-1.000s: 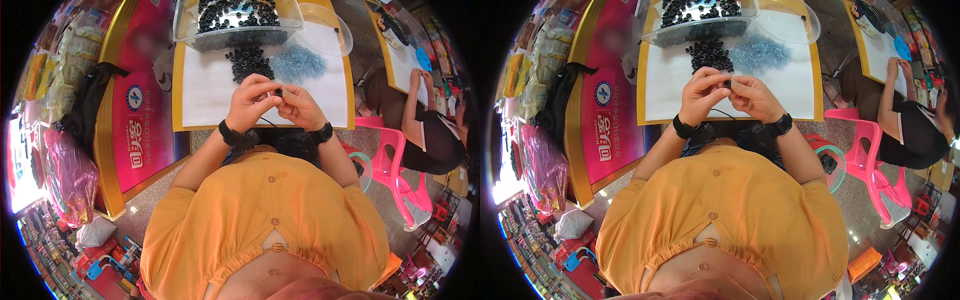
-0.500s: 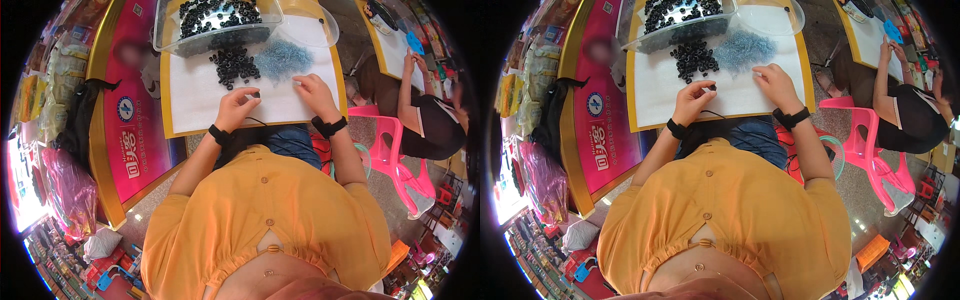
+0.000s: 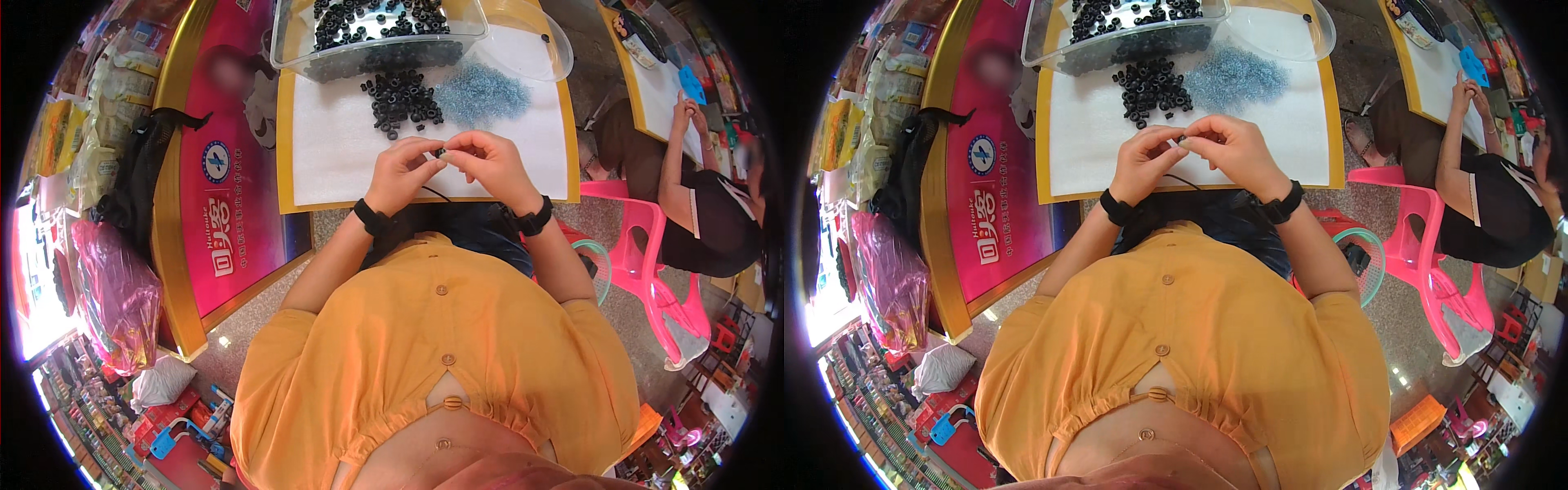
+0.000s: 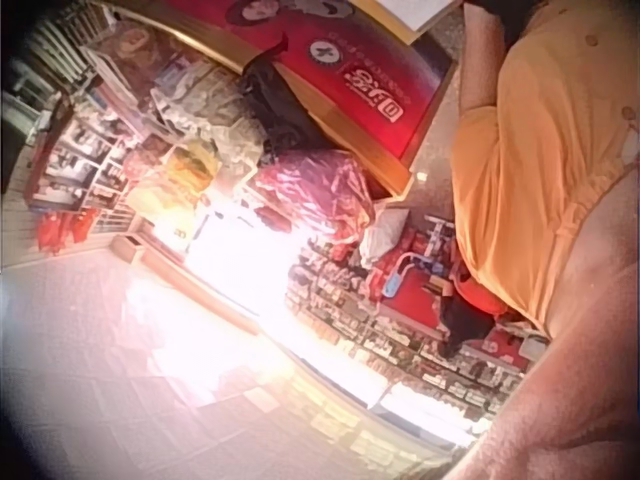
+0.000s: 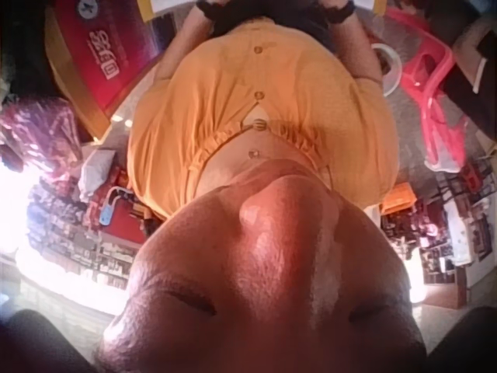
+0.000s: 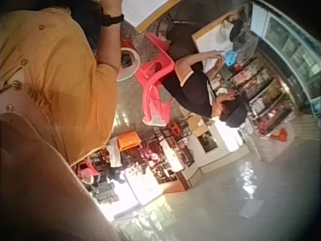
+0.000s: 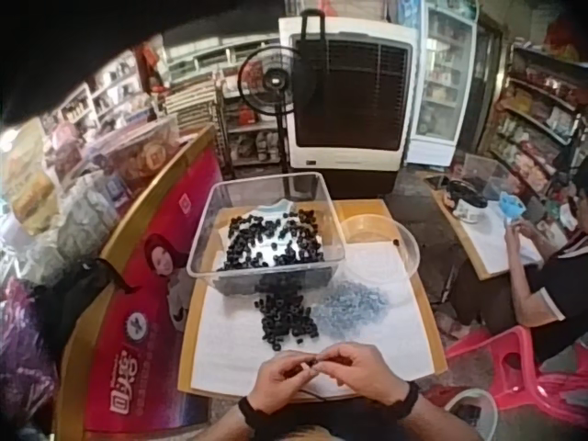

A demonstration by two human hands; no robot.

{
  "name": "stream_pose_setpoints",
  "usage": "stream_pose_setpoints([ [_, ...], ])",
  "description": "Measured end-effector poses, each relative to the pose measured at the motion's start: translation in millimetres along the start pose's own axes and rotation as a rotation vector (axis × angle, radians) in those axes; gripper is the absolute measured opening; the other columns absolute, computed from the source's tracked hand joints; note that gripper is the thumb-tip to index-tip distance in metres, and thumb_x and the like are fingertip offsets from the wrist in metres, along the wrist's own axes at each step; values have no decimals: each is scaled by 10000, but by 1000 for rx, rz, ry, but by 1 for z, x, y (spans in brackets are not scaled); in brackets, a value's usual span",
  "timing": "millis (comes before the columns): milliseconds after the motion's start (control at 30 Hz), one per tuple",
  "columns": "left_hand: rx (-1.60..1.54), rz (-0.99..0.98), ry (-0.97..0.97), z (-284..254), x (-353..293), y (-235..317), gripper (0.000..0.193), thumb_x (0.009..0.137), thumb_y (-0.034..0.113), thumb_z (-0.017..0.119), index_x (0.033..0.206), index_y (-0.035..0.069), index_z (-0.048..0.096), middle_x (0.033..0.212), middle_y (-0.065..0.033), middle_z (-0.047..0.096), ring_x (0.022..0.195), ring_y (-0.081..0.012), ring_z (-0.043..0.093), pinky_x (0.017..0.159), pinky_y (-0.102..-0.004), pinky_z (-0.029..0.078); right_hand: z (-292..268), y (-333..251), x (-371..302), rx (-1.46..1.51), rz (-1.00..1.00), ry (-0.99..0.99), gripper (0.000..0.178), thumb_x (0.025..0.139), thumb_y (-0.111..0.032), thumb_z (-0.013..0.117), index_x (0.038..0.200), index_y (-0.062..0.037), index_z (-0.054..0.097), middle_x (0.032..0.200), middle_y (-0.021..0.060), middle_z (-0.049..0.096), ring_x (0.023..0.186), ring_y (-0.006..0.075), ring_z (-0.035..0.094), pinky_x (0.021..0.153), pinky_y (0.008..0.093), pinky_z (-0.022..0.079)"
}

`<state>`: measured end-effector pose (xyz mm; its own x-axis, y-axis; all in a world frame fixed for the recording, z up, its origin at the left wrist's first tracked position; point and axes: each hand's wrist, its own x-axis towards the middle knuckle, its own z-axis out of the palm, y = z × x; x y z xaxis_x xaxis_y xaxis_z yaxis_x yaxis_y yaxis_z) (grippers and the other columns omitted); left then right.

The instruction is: The person assembles small plastic components by fitting pieces together by hand and sorts parts between containers.

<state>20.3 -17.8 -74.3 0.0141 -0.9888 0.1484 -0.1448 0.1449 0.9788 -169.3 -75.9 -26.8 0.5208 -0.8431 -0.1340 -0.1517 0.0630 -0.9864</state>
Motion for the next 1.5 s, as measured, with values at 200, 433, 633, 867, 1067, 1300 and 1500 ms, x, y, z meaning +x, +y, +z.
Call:
stream_pose_setpoints([
  [200,34,72,-17,-5,-5,6,267,854,48,734,1119,33,712,1023,-69,666,832,-110,623,695,-227,508,7,7,3,125,51,-72,129,893,-121,711,969,-26,667,762,-12,628,642,46,560,537,195,441],
  [433,-3,88,-61,-17,-11,-3,267,846,30,731,1113,31,714,1018,-75,663,836,-119,625,685,-235,513,6,21,16,270,158,-294,160,922,-181,690,967,-37,635,751,-23,600,607,40,522,537,189,430],
  [633,-185,-51,146,-20,-15,-27,267,859,16,723,1126,16,704,1002,-20,634,734,-52,571,598,-193,458,12,27,48,-619,-449,46,129,885,-165,695,930,-44,702,797,68,650,696,203,618,630,293,507],
  [867,-291,-63,174,-21,-16,-28,272,867,15,717,1139,7,695,1010,-5,622,712,-37,559,577,-182,445,25,35,70,-867,-490,8,122,838,-150,673,911,-66,725,863,109,638,842,328,643,743,430,533],
  [1067,-282,-44,163,-20,-16,-29,268,871,19,716,1139,8,695,998,-2,617,704,-37,555,575,-181,442,22,32,81,-965,-403,-83,157,848,-136,660,971,-58,720,922,121,665,862,342,648,768,437,529],
  [1300,-269,-87,173,-20,-17,-26,266,836,0,734,1100,19,711,987,-17,620,765,-60,566,659,-205,464,1,10,58,-208,-205,-88,221,959,-181,613,1105,-25,669,913,73,650,758,184,601,651,291,483],
  [1500,-272,-134,162,-19,-14,-21,262,841,13,738,1101,22,711,983,-14,620,736,-50,557,644,-199,453,-11,-1,18,745,63,-88,293,1017,-214,569,1197,11,622,944,28,628,743,65,536,610,187,419],
])
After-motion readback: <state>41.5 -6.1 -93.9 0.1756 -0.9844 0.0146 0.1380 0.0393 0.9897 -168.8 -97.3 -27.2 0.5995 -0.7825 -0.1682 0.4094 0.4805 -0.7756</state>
